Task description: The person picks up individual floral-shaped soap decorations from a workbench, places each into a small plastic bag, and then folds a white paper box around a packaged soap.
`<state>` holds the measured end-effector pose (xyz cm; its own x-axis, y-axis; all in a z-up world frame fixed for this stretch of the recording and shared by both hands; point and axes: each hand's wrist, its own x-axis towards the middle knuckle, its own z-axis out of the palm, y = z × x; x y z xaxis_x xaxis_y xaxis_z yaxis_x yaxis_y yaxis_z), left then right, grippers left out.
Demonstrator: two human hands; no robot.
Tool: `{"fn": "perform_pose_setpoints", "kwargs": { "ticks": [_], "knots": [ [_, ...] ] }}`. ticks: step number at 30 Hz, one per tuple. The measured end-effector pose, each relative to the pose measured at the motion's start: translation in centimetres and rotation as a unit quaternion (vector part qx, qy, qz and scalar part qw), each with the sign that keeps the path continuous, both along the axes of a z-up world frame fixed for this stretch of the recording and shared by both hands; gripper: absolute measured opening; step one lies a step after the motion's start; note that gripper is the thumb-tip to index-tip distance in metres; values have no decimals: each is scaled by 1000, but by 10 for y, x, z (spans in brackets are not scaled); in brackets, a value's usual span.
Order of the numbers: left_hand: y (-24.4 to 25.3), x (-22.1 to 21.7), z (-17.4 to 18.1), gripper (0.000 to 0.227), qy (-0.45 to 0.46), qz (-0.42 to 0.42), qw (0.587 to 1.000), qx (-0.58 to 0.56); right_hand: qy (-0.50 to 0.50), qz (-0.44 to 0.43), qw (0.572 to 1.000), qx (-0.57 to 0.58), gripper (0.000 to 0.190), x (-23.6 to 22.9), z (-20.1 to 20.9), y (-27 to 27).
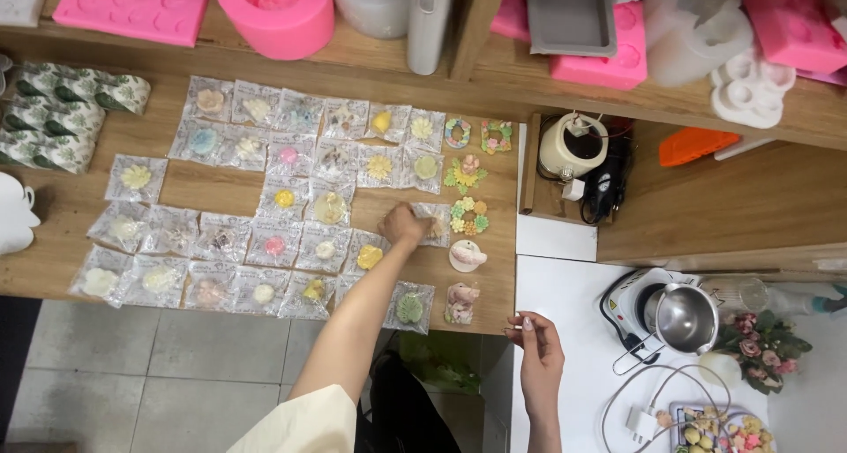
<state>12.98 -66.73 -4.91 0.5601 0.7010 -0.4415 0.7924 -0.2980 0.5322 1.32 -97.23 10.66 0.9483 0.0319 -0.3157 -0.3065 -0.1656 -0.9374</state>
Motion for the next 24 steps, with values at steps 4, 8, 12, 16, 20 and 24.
{"fn": "perform_pose_setpoints", "kwargs": {
  "ticks": [4,8,12,16,20,24],
  "knots": [
    [-3,-10,-21,38,-40,-41,998,-12,13,16,1000,-7,24,-8,-1,0],
    [2,-7,-66,32,-237,12,961,-145,-7,25,1000,14,24,0,-2,7],
    [21,-64,-9,40,-395,120,829,-376,-37,85,995,31,24,16,2,42],
    [43,-147,107,39,-374,187,758,-500,-41,182,978,90,25,24,-3,104],
    [66,-219,108,32,-445,192,669,-563,-39,286,954,78,29,-2,32,179],
    [93,-284,129,31,-483,216,643,-554,-80,340,937,15,27,-53,65,249]
  ]
}}
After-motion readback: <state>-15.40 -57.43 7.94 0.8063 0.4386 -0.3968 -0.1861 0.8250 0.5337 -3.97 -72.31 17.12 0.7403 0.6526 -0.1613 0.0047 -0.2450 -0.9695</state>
